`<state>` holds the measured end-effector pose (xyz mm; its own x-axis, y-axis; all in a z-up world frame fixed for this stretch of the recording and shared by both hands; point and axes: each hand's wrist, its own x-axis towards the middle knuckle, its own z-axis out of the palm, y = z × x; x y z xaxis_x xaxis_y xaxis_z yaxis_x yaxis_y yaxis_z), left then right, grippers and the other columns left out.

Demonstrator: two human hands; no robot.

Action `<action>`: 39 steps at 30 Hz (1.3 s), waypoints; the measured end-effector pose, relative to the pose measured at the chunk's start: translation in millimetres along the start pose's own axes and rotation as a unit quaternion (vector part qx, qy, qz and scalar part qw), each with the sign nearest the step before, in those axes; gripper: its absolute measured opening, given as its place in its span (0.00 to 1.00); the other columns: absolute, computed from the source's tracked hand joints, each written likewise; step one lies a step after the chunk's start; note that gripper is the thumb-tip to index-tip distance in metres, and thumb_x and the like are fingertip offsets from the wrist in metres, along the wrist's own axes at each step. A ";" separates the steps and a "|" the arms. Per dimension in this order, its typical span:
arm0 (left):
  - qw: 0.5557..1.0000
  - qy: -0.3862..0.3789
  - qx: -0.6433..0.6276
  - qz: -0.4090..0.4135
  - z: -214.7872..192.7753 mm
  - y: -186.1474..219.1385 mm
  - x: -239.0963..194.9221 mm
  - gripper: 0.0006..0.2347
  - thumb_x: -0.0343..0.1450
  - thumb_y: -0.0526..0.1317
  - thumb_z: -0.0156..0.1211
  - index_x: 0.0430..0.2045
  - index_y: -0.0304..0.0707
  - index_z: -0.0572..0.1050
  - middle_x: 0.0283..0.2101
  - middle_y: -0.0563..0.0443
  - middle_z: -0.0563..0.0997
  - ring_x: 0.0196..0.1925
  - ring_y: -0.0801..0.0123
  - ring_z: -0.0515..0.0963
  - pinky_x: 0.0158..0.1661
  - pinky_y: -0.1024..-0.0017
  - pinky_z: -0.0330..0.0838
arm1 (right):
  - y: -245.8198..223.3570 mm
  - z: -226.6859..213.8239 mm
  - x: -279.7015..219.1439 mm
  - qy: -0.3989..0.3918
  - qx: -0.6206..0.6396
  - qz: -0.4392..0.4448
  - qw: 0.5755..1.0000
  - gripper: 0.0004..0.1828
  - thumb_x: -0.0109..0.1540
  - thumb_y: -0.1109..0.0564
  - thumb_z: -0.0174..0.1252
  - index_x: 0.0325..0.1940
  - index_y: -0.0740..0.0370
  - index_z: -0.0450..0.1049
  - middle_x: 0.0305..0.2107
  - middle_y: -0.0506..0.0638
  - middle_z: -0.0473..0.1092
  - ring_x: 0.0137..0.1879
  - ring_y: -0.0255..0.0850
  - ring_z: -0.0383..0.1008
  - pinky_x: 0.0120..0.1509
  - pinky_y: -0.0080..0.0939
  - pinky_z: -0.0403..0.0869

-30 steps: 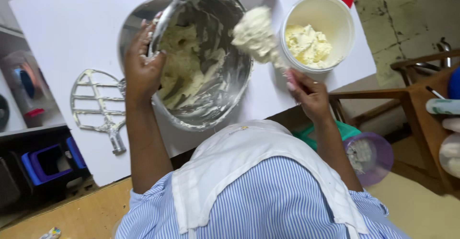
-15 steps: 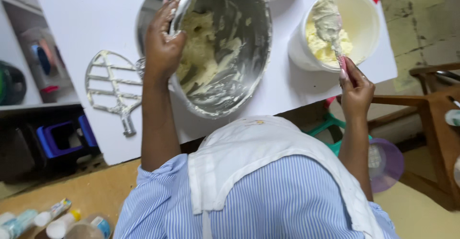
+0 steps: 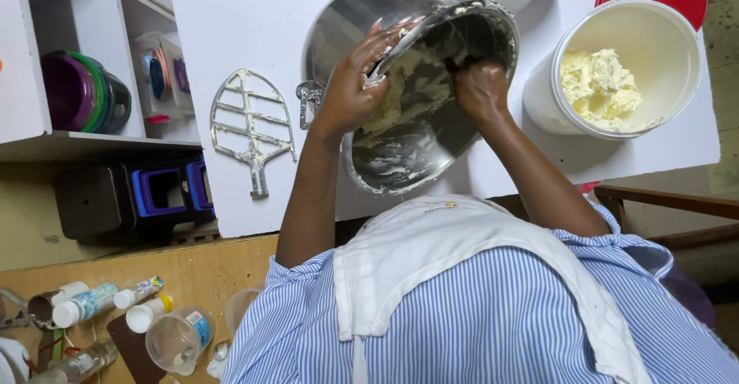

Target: The person scoops frosting from a large metal bowl into smaller plastic containers using a spatula and their hands, then scrapes the inside of the bowl.

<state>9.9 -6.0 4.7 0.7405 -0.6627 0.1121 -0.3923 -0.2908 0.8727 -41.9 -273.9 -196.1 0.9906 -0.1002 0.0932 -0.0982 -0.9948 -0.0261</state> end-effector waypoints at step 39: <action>0.984 0.139 -0.074 -0.086 -44.2 13.3 -5.5 0.24 0.74 0.28 0.59 0.66 0.39 0.64 0.64 0.33 0.71 0.58 0.49 0.76 0.42 0.68 0.80 | 84.6 -163.9 -203.3 0.298 0.433 0.152 0.837 0.23 0.69 0.77 0.58 0.66 0.64 0.72 0.49 0.59 0.74 0.38 0.39 0.71 0.39 0.36 0.72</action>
<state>24.7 24.3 36.6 0.9173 -0.3928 0.0646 -0.1802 -0.2650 0.9473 -267.2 -340.4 -54.1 0.6842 -0.5932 0.4244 0.0243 -0.5630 -0.8261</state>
